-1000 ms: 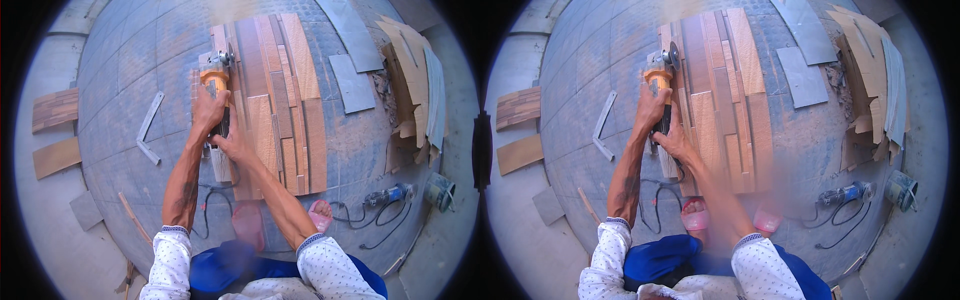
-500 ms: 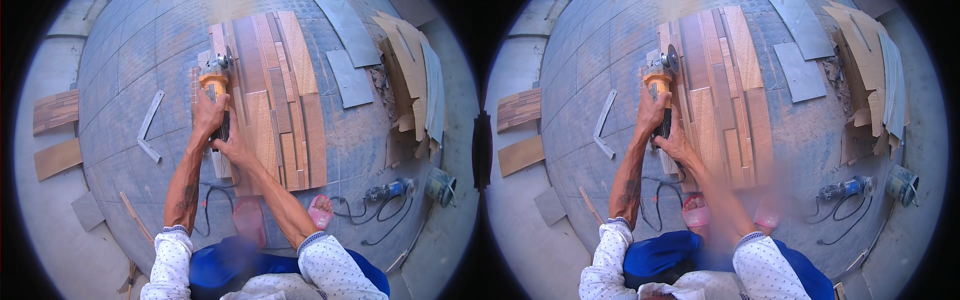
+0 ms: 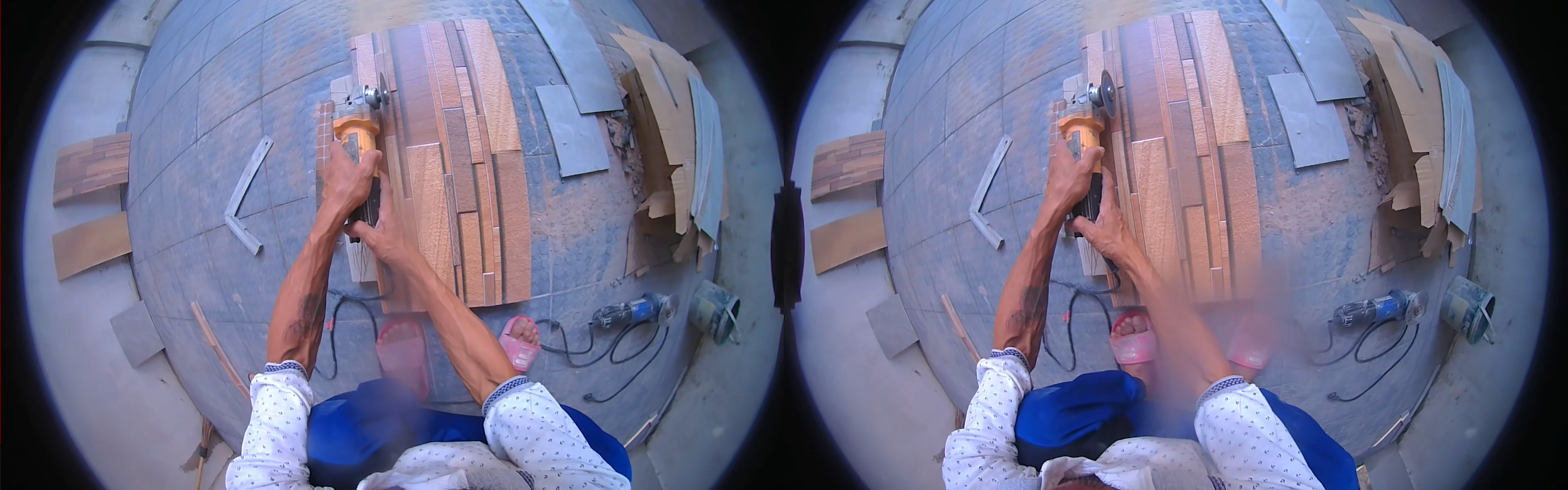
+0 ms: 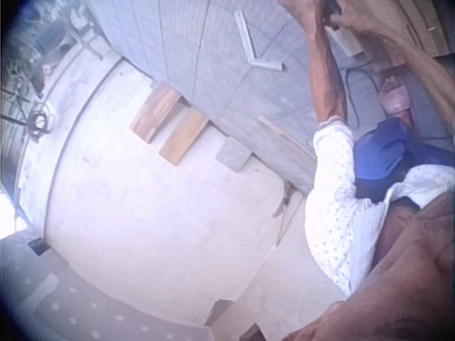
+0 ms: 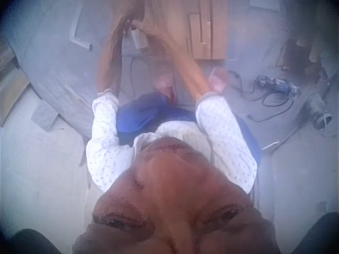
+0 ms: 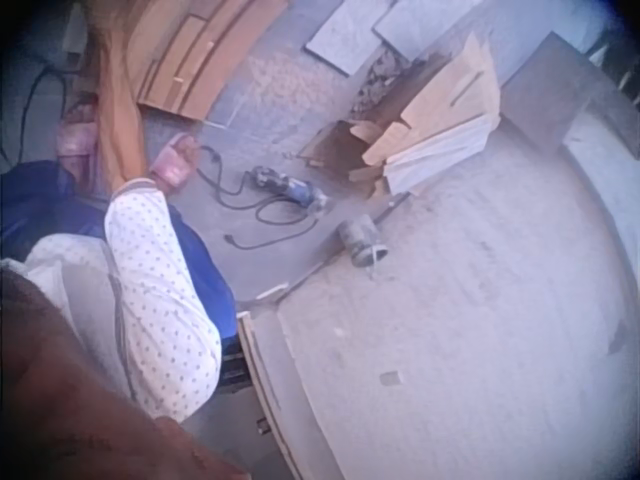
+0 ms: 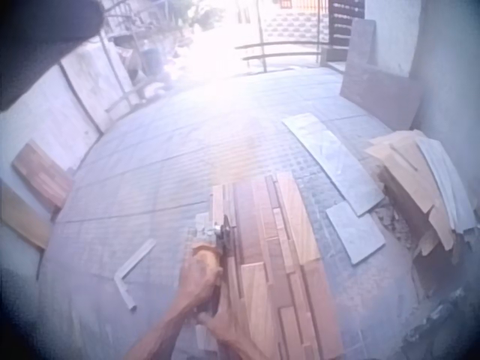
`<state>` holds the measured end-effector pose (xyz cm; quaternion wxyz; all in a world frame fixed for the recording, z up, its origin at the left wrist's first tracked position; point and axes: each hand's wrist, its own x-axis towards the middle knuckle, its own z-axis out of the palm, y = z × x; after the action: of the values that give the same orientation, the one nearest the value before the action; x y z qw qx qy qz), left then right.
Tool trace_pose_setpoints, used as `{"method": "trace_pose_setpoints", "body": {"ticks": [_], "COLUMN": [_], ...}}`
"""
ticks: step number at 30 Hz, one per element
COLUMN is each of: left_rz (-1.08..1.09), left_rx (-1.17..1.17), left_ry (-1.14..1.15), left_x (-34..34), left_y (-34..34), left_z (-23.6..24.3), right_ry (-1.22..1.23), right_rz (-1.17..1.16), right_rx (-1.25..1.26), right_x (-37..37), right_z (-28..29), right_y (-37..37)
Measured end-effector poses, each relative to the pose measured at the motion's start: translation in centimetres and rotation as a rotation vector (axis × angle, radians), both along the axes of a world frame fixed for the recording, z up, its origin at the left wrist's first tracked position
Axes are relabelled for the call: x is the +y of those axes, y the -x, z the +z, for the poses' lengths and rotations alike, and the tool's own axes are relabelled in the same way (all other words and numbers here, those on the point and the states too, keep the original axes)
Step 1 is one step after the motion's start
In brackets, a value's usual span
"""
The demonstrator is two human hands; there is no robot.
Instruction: The person connects the power cord, cuts tiles using an angle grinder, and stacks the cut tiles by hand.
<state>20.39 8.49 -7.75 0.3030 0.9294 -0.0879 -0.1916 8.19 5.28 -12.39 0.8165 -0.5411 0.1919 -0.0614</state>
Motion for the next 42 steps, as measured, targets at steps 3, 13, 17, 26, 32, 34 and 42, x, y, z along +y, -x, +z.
{"method": "trace_pose_setpoints", "body": {"ticks": [3,13,17,26,32,34,42], "left_rz": [-0.008,0.024,-0.004,0.009,0.016,0.024,0.003], "left_rx": [-0.005,0.066,0.035,0.070,0.064,0.097,0.078], "left_ry": [-0.001,-0.051,-0.016,-0.019,-0.016,-0.068,0.002], "left_x": [0.0,0.5,0.8,1.3,1.8,2.1,2.8], "left_y": [0.3,1.3,1.8,3.3,4.2,4.5,5.6], "left_z": [0.4,0.4,0.6,1.3,1.5,1.6,1.7], "right_ry": [0.020,-0.039,-0.007,0.185,-0.094,0.130,0.034], "right_rz": [0.014,0.062,0.034,-0.040,0.043,0.060,0.029], "right_rx": [-0.023,0.053,0.020,-0.037,0.059,0.120,0.032], "right_x": [-0.1,0.1,0.4,1.2,1.5,1.8,2.3], "right_z": [0.5,1.6,1.2,1.6,2.1,1.9,2.2], "right_y": [0.4,1.6,2.1,3.4,4.5,4.5,5.5]}}
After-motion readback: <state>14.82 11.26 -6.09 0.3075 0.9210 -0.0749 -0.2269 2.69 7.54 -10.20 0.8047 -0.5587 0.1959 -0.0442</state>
